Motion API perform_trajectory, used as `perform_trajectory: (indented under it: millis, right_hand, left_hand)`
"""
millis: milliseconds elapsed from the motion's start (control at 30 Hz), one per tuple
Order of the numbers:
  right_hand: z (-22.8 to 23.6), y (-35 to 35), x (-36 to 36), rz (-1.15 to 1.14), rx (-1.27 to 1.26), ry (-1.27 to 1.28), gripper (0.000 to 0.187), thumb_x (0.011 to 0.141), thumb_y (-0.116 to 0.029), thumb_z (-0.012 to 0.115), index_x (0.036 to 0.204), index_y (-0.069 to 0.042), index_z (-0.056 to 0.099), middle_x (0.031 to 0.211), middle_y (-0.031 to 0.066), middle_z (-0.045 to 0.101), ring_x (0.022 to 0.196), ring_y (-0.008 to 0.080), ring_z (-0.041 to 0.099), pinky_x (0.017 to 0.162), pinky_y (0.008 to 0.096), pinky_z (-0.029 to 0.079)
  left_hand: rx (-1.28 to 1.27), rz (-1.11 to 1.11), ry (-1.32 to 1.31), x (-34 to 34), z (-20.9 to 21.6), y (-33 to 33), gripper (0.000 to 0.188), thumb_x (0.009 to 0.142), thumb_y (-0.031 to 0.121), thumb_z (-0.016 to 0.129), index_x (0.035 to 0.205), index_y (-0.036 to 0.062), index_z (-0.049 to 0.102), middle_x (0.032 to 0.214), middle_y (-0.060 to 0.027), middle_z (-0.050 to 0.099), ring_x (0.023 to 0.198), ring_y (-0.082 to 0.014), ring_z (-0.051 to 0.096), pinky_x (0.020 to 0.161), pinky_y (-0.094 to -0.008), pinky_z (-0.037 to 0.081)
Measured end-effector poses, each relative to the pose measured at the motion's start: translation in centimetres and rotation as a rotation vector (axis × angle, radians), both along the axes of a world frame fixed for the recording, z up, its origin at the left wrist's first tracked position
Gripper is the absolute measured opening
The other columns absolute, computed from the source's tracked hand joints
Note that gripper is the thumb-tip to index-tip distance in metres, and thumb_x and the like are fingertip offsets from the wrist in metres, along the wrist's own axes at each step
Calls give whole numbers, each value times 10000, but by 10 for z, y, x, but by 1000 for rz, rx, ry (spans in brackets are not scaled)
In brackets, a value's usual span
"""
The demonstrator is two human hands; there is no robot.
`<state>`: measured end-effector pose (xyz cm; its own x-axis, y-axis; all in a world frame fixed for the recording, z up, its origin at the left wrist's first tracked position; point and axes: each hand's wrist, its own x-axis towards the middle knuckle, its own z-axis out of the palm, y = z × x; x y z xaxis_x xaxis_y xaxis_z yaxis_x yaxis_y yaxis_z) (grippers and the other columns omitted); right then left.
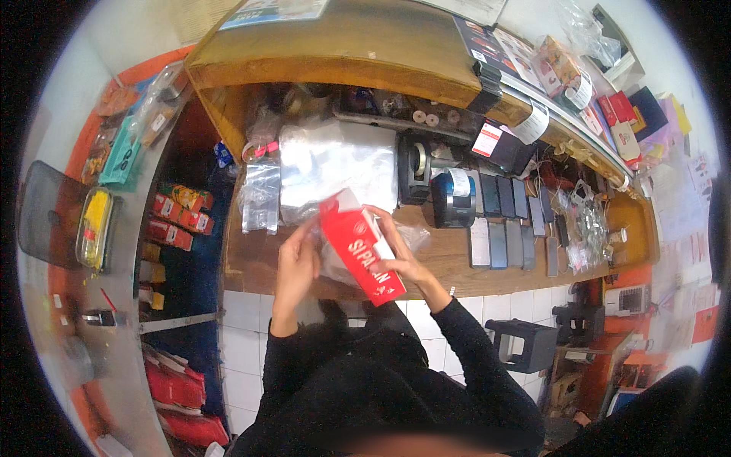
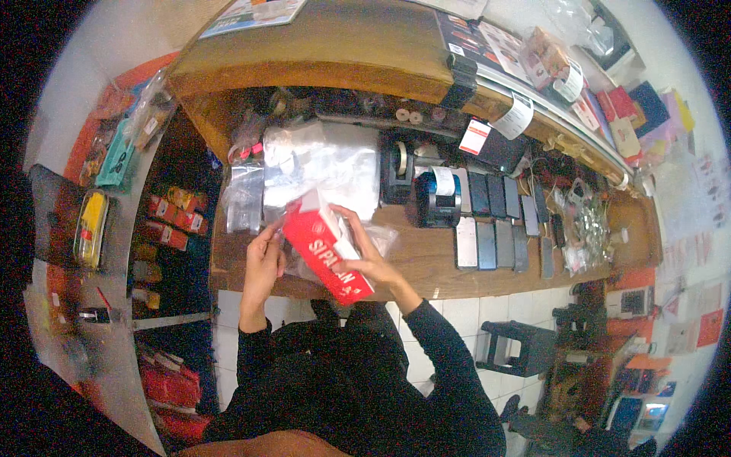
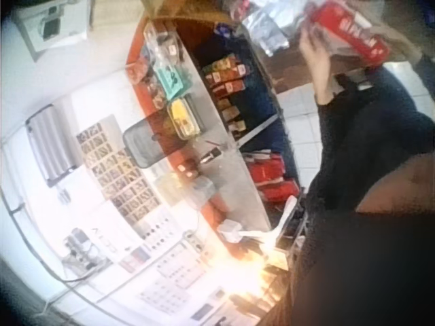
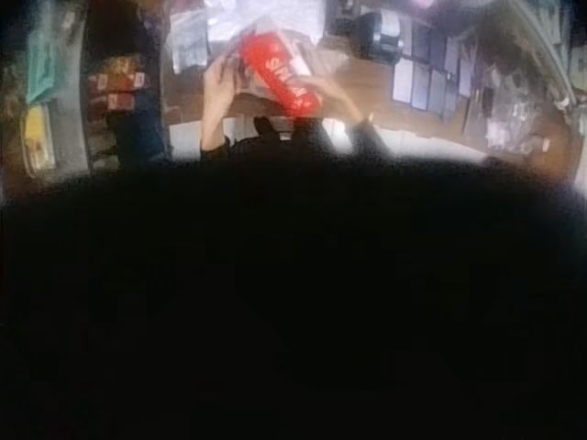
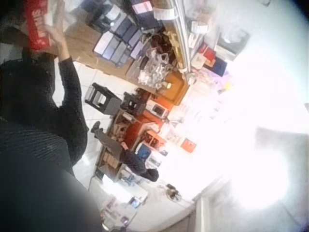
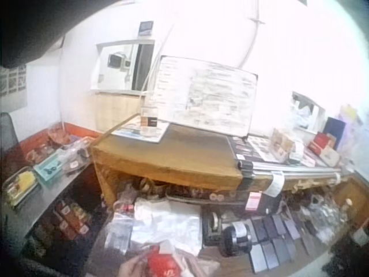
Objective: The person scoops cooked rice from a large pot into small plastic cups, wraps each cup in pink paper, and places them into a cardboard box. They then cut fried chicken pieces with scissors and add them to the box before sealing it and placing it into a plastic bag.
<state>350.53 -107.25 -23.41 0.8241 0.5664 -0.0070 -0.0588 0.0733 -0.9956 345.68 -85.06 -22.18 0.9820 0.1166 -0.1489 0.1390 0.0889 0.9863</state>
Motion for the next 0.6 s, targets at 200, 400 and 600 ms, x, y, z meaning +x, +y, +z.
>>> perform_trajectory:
  millis: [200,400,600]
  right_hand:
    - [8,-32,-12,185,-394,-207,990,552,-242,773,1429,-118,331,1418,148,372,1338,295,316,1121,397,222]
    - [-9,-49,-23,-46,-702,-288,959,561,-282,787,1410,-137,367,1317,186,473,1229,367,429,1052,454,322]
    - [-2,-6,-43,-58,-1149,-600,978,546,-358,802,1416,-243,370,1273,310,453,1214,466,416,1017,576,300]
  left_hand:
    - [-226,93,-56,-2,-30,-5,372,1004,173,416,1337,22,482,1318,-70,550,432,-15,365,385,-167,293]
    - [29,-121,23,-8,-21,-17,356,1008,170,400,1335,83,511,978,-40,586,432,-35,399,401,-194,336]
    - [121,-68,-71,-14,-5,-37,369,1012,139,360,1348,141,514,546,3,476,416,-70,432,443,-239,398]
